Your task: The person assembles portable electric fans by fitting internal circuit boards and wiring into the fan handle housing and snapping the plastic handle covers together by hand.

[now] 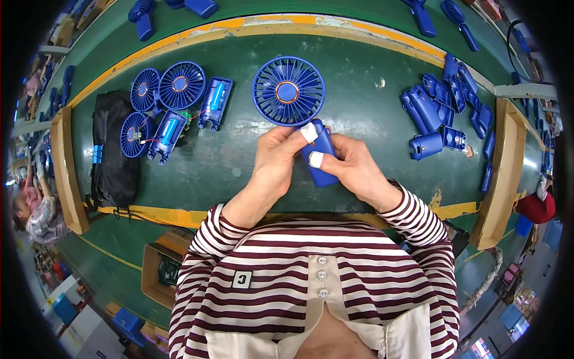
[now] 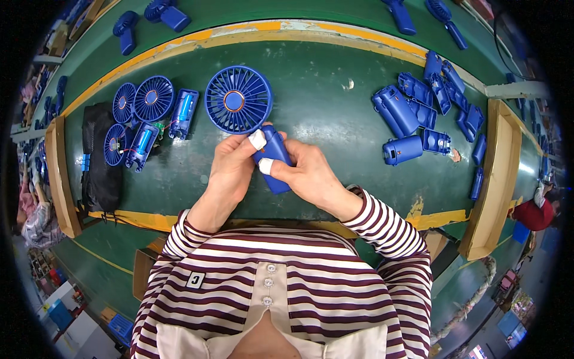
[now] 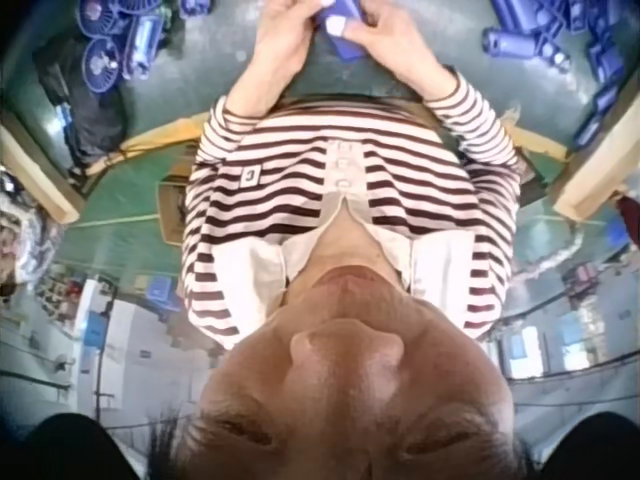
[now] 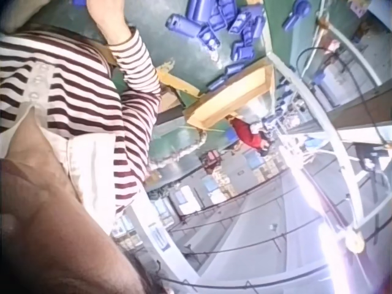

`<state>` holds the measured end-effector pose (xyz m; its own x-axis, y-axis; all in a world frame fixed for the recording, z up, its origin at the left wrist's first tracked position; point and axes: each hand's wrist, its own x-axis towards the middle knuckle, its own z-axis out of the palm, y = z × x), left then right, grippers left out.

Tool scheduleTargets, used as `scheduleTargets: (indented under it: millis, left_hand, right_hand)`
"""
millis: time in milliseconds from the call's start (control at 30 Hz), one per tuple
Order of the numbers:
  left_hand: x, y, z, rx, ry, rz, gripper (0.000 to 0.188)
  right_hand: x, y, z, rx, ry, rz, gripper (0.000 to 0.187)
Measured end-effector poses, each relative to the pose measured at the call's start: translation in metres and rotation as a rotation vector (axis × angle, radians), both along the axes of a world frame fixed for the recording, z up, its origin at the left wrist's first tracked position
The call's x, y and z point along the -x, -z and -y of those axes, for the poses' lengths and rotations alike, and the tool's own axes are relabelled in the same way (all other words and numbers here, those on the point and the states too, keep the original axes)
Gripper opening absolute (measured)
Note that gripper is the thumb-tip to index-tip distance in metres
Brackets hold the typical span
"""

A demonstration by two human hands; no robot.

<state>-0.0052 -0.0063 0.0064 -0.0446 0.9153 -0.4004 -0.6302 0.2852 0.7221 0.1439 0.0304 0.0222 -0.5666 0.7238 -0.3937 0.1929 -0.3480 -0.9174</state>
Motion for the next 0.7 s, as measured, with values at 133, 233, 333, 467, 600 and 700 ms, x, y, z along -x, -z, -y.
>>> scheduleTargets:
  millis: [133, 233, 333, 467, 600, 700]
  left_hand:
    - [-0.0014, -0.0027, 0.0001, -0.003, -0.004, -0.019, 0.030]
    - [-0.0028, -0.0013, 0.0004, -0.017, -0.006, -0.021, 0.030]
    - [-0.0052, -0.0016, -0.0005, -0.022, -0.017, 0.005, 0.029]
    - [-0.0080, -0.0012, -0.0028, -0.077, 0.025, -0.038, 0.033]
    - [-0.0088, 0.0029, -0.0057, -0.124, 0.060, -0.075, 0.039]
    - [-0.0093, 0.0018, -0.0084, -0.134, 0.052, -0.105, 0.038]
  right_hand:
    - [-0.0022, 0.0016, -0.0006, 0.008, -0.027, 0.030, 0.030]
    - [-0.0006, -0.0009, 0.0016, 0.037, -0.002, 0.023, 0.029]
    - [0.0026, -0.0006, 0.0036, 0.029, 0.066, 0.000, 0.029]
    - [0.0015, 0.0041, 0.0013, -0.002, 0.060, 0.043, 0.027]
    - [0.0003, 0.0046, -0.0026, -0.079, 0.061, 0.085, 0.027]
    - [0.0034, -0.0011, -0.0042, -0.070, 0.088, 0.099, 0.027]
